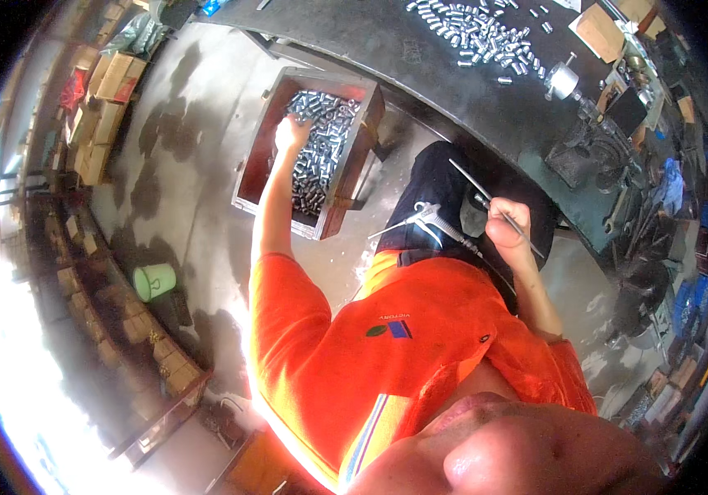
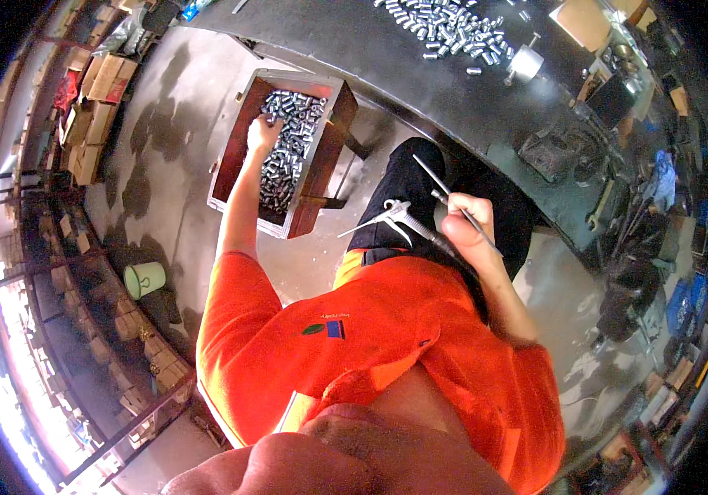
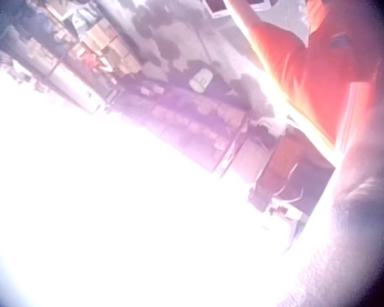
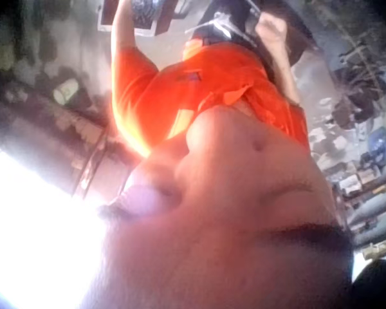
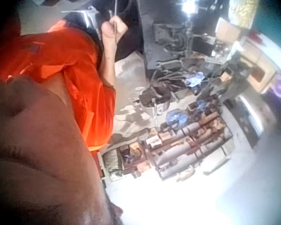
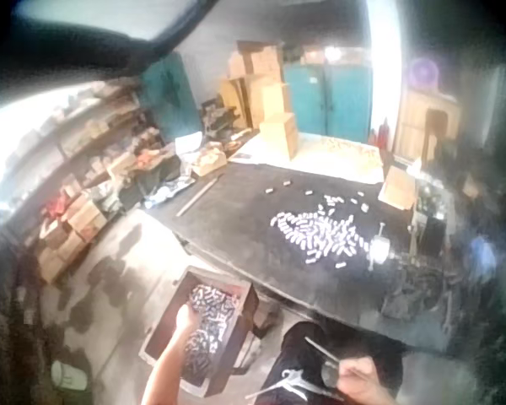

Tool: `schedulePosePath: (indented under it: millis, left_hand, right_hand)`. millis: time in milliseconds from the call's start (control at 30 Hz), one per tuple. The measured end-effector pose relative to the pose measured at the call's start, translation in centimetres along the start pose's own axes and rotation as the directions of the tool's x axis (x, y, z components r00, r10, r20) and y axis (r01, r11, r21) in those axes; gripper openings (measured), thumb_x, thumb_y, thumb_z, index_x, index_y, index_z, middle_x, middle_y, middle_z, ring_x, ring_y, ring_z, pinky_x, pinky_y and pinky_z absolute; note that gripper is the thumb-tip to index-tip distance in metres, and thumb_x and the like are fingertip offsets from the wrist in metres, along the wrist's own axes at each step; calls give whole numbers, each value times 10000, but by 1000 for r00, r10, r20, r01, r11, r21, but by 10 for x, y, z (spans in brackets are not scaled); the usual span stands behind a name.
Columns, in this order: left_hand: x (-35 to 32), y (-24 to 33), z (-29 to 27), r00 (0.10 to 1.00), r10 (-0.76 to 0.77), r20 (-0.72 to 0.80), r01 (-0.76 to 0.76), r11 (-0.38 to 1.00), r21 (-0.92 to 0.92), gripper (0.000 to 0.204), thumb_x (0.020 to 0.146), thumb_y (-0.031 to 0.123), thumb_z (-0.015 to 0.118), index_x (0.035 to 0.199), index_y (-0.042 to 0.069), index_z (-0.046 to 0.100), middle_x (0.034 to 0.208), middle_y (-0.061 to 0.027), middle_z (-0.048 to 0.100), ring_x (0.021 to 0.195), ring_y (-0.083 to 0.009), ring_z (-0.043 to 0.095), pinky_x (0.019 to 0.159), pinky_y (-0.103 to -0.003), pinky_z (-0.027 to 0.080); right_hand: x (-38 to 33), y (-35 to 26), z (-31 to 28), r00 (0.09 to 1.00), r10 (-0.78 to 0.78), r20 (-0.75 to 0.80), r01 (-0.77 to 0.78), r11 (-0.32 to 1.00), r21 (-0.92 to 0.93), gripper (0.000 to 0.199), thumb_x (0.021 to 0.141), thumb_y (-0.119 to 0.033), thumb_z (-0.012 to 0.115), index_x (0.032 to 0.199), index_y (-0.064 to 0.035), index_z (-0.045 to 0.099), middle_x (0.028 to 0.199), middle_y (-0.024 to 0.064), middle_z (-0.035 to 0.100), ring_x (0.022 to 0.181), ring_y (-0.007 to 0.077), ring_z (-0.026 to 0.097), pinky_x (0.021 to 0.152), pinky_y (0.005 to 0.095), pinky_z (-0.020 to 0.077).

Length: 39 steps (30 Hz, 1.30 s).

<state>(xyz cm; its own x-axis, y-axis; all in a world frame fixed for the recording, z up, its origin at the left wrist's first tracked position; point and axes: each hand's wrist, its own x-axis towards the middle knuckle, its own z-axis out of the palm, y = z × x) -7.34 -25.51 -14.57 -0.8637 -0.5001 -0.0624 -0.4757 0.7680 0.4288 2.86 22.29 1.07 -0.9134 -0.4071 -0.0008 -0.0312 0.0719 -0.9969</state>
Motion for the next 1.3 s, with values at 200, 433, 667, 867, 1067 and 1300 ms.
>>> schedulePosePath:
  millis: [200, 433, 667, 867, 1067, 1300]
  left_hand:
    - [11, 45, 16, 996, 88, 3, -81, 908, 411, 400, 811, 389, 493, 984, 44, 599, 957, -160, 644, 889, -315, 628, 749, -409, 497]
    - [6, 34, 23, 991, 136, 0, -128, 936, 328, 442, 670, 391, 642, 994, 95, 595, 921, -153, 644, 873, -325, 621, 753, -440, 496]
    - [-7, 42, 6, 990, 98, 97, -39, 872, -489, 255, 781, 145, 594, 920, -67, 566, 670, -154, 630, 485, -190, 594, 459, -261, 491]
    - [-40, 39, -32, 973, 180, 142, 5, 599, -801, 284, 810, 148, 565, 965, -89, 540, 725, -174, 618, 558, -219, 619, 539, -280, 526]
    - [-77, 105, -72, 943, 159, 291, 195, 446, -873, 258, 834, 109, 529, 1003, -84, 549, 778, -187, 621, 637, -244, 640, 633, -301, 541]
    - [-103, 153, -82, 873, 359, 331, 221, 314, -923, 343, 893, 234, 505, 1082, -53, 512, 739, -138, 614, 637, -230, 605, 651, -336, 519]
  right_hand:
    - [-6, -2, -3, 999, 0, -45, -5, 995, -104, 220, 617, -64, 530, 555, -64, 318, 549, -31, 266, 550, 49, 268, 469, 251, 206]
    - [-10, 0, -2, 999, -23, -41, 16, 986, -164, 268, 650, -144, 572, 565, -59, 332, 528, -5, 267, 533, 58, 296, 453, 259, 252]
    - [14, -102, 13, 630, -745, 222, 769, 555, -317, 131, 679, -193, 623, 703, -103, 531, 639, 51, 486, 492, 243, 510, 423, 372, 404]
    - [25, -199, 64, 144, -990, -4, 989, 144, -29, 224, 828, -152, 483, 624, -73, 434, 522, 14, 408, 396, 159, 435, 314, 281, 316]
    - [19, -218, 54, 234, -926, 297, 972, 232, -41, 222, 690, -220, 544, 543, -78, 459, 490, 50, 459, 430, 227, 514, 360, 350, 380]
    - [14, -207, 42, 173, -937, 303, 984, 175, -20, 251, 718, -171, 555, 521, -88, 423, 509, 44, 414, 389, 180, 437, 331, 304, 328]
